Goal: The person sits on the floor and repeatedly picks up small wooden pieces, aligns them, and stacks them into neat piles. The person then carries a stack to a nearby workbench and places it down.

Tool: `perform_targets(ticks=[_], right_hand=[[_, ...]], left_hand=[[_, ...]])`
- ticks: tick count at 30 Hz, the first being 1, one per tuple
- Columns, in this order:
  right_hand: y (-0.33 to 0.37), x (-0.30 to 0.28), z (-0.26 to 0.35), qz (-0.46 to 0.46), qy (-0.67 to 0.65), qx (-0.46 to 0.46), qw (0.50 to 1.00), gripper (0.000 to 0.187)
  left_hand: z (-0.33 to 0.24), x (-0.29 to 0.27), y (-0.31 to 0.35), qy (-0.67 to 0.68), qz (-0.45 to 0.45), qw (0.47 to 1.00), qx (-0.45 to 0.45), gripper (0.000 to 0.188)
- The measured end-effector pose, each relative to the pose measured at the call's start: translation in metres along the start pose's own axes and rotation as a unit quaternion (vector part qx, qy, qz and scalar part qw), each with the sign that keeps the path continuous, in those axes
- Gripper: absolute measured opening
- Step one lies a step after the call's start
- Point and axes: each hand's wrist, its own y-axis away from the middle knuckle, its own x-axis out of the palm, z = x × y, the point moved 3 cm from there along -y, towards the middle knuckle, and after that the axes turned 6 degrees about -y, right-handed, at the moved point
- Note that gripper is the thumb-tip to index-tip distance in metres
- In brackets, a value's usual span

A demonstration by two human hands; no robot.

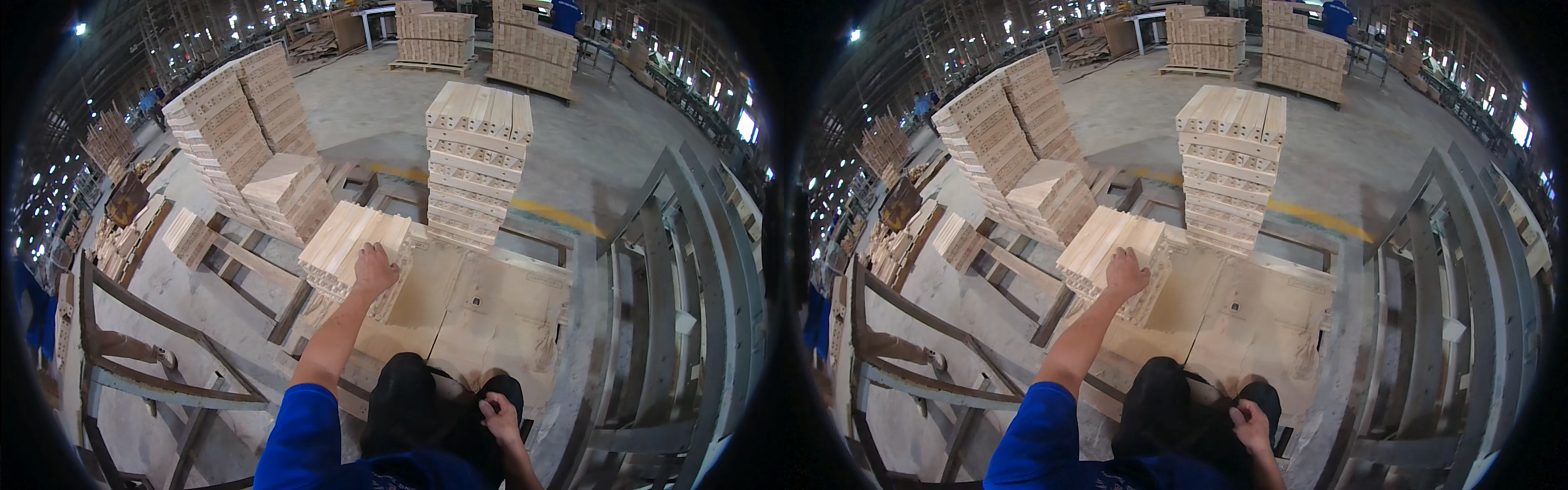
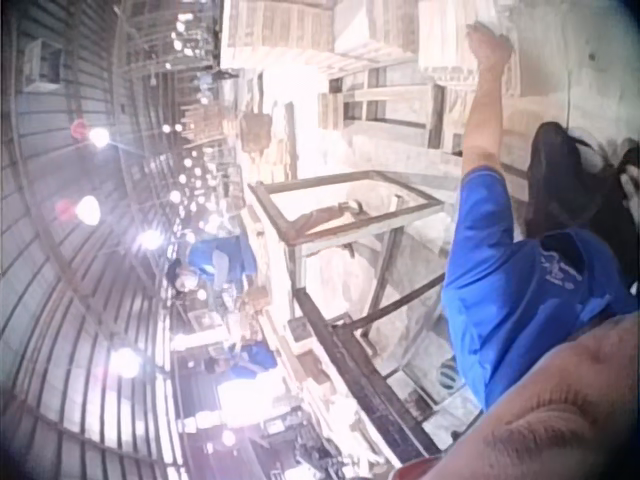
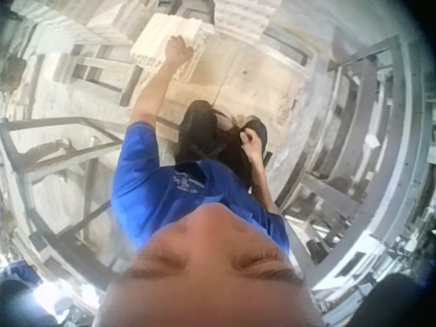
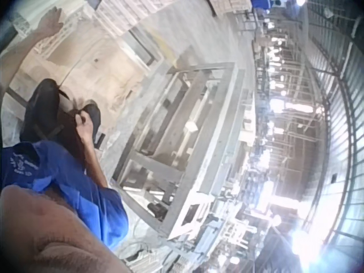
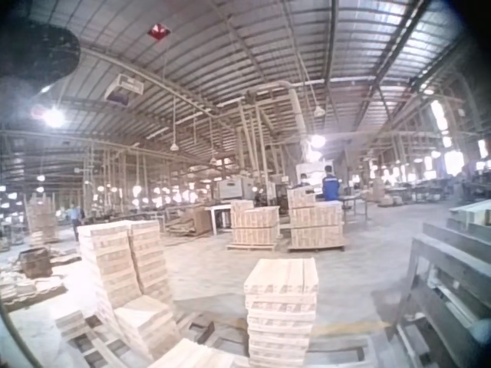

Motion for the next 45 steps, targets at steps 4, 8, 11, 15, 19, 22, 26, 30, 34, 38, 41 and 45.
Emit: perform_targets(ticks=[4,8,11,15,19,22,26,30,34,38,41,45], right_hand=[[0.013,-0.025,-0.015,-0.058,-0.116,0.017,0.991,0.022],[0.006,-0.022,-0.021,-0.063,-0.083,0.021,0.994,0.023],[-0.003,-0.018,-0.031,-0.071,-0.016,-0.032,0.997,0.025],[-0.007,-0.03,-0.045,-0.112,0.054,-0.086,0.989,0.027],[-0.007,-0.022,-0.044,-0.096,0.019,-0.075,0.992,0.025],[-0.006,-0.022,-0.042,-0.101,-0.001,-0.066,0.993,0.024],[-0.002,-0.024,-0.04,-0.089,-0.026,-0.051,0.994,0.021],[-0.001,-0.021,-0.036,-0.066,-0.058,-0.049,0.995,0.021],[0.003,-0.025,-0.034,-0.077,-0.067,-0.053,0.993,0.019],[0.006,-0.024,-0.031,-0.078,-0.06,-0.046,0.994,0.019],[0.007,-0.023,-0.029,-0.078,-0.065,-0.042,0.994,0.02],[0.014,-0.019,-0.03,-0.09,-0.064,-0.045,0.993,0.021]], left_hand=[[-0.015,0.009,-0.014,-0.045,0.015,0.999,0.0,0.062],[-0.008,0.013,-0.015,-0.06,-0.004,0.998,-0.001,0.062],[-0.002,0.015,-0.01,-0.063,-0.034,0.997,0.004,0.062],[-0.014,0.02,-0.001,-0.092,-0.038,0.995,0.017,0.063],[0.0,0.021,0.009,-0.098,-0.06,0.993,0.001,0.062],[0.0,0.02,0.01,-0.09,-0.036,0.995,-0.008,0.063],[0.001,0.015,0.012,-0.075,-0.005,0.997,-0.035,0.062],[0.002,0.007,0.021,-0.076,-0.029,0.996,-0.04,0.063],[0.001,0.002,0.046,-0.041,-0.143,0.989,-0.025,0.069],[0.013,0.004,0.104,0.034,-0.302,0.952,-0.045,0.069],[0.018,0.023,0.17,0.177,-0.278,0.941,-0.079,0.066],[-0.008,0.061,0.284,0.278,0.024,0.956,-0.096,0.067]])
